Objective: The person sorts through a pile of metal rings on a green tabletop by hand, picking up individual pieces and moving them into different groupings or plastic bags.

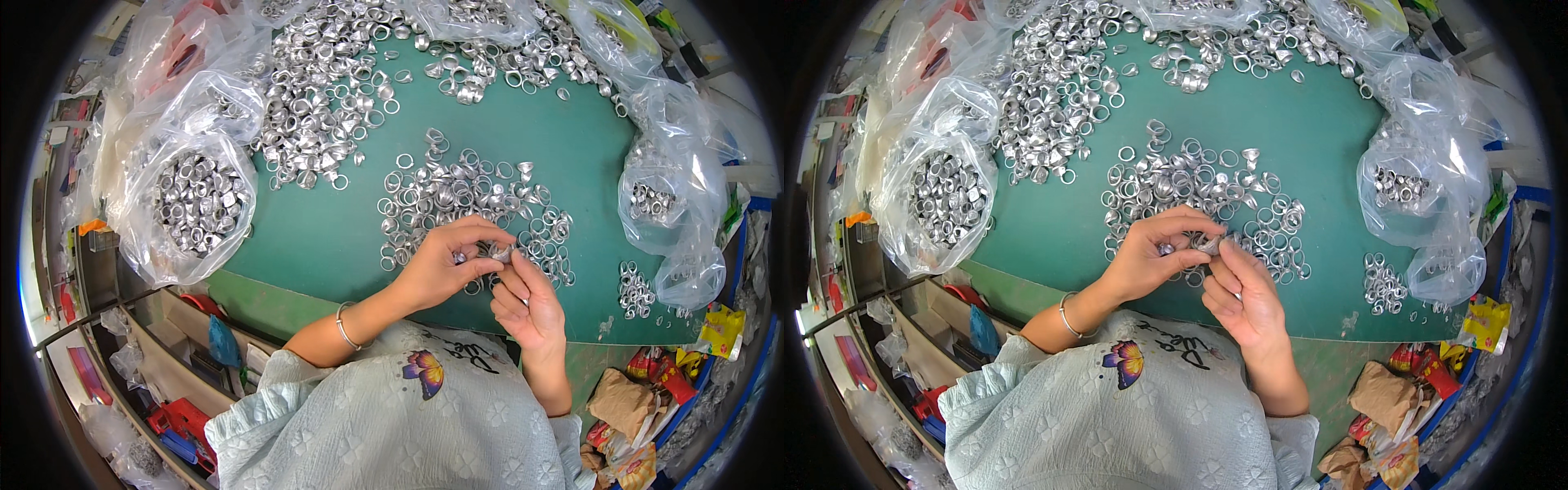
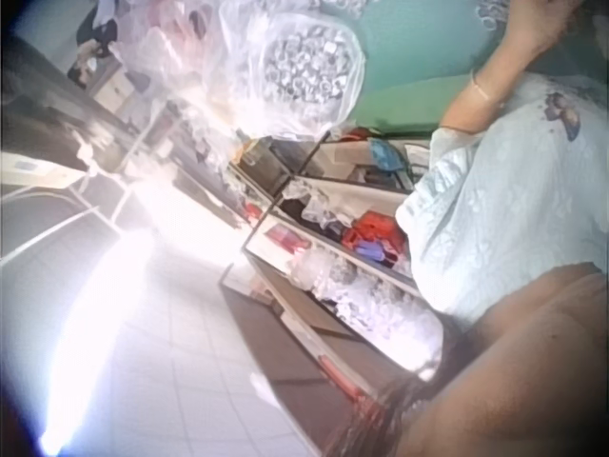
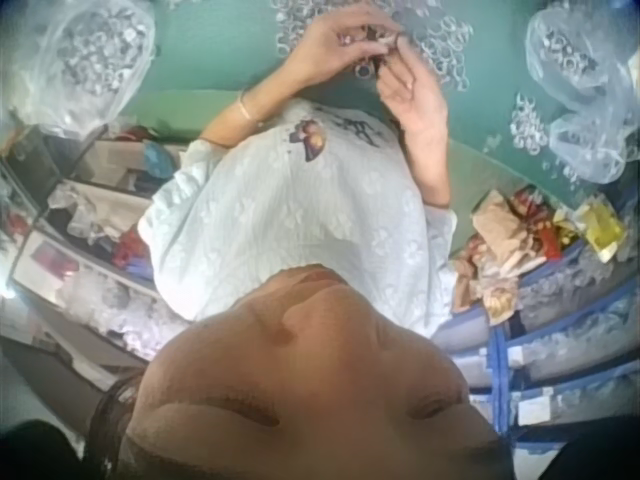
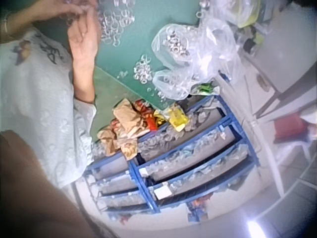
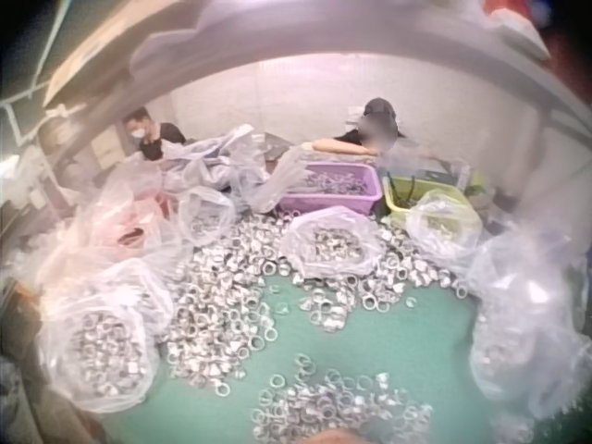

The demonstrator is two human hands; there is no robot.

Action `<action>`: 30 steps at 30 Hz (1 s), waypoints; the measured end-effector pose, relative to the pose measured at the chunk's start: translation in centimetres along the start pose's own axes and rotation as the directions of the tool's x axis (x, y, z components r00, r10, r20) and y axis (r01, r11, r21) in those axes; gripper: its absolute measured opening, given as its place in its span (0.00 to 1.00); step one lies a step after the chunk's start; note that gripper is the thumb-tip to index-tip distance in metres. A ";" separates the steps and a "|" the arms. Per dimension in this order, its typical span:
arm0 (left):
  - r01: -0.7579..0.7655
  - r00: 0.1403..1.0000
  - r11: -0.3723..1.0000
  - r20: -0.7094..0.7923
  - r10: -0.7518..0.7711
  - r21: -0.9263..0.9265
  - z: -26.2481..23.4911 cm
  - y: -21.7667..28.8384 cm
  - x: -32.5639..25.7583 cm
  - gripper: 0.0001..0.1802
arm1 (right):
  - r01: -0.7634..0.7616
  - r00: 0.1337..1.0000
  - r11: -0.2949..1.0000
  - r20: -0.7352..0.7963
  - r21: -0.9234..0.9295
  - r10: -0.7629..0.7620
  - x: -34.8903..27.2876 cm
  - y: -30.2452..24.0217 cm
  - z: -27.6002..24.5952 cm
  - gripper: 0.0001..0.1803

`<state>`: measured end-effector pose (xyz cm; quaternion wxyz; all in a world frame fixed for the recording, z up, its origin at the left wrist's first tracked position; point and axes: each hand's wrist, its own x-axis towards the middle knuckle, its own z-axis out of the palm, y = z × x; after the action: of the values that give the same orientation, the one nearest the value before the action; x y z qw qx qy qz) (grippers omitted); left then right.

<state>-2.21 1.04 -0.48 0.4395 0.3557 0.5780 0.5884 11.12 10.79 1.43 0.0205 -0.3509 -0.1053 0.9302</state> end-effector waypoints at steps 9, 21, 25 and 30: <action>0.068 0.760 0.938 -0.627 0.173 0.341 -10.2 3.3 -2.4 0.14 | 0.335 0.941 0.880 0.063 -0.336 -0.334 -1.0 0.4 -1.3 0.13; 0.021 0.502 0.812 -0.708 0.497 0.584 -15.9 4.3 -1.8 0.11 | 0.408 0.809 0.581 -0.015 -0.704 -0.587 0.0 0.0 -1.6 0.09; -0.062 0.871 0.827 -0.375 0.318 0.558 -7.0 1.2 -2.4 0.10 | 0.323 0.536 0.043 0.145 -0.945 -0.832 0.7 0.4 -1.8 0.07; -0.006 0.938 0.774 -0.266 0.224 0.633 -1.9 -1.3 -2.2 0.13 | 0.015 0.514 -0.536 0.466 -0.844 -0.720 4.0 1.6 1.2 0.08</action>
<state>-3.02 -1.74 -1.74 0.1581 0.4136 0.7809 0.4406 7.36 9.43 -0.67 0.1711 -0.3336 -0.9000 0.2224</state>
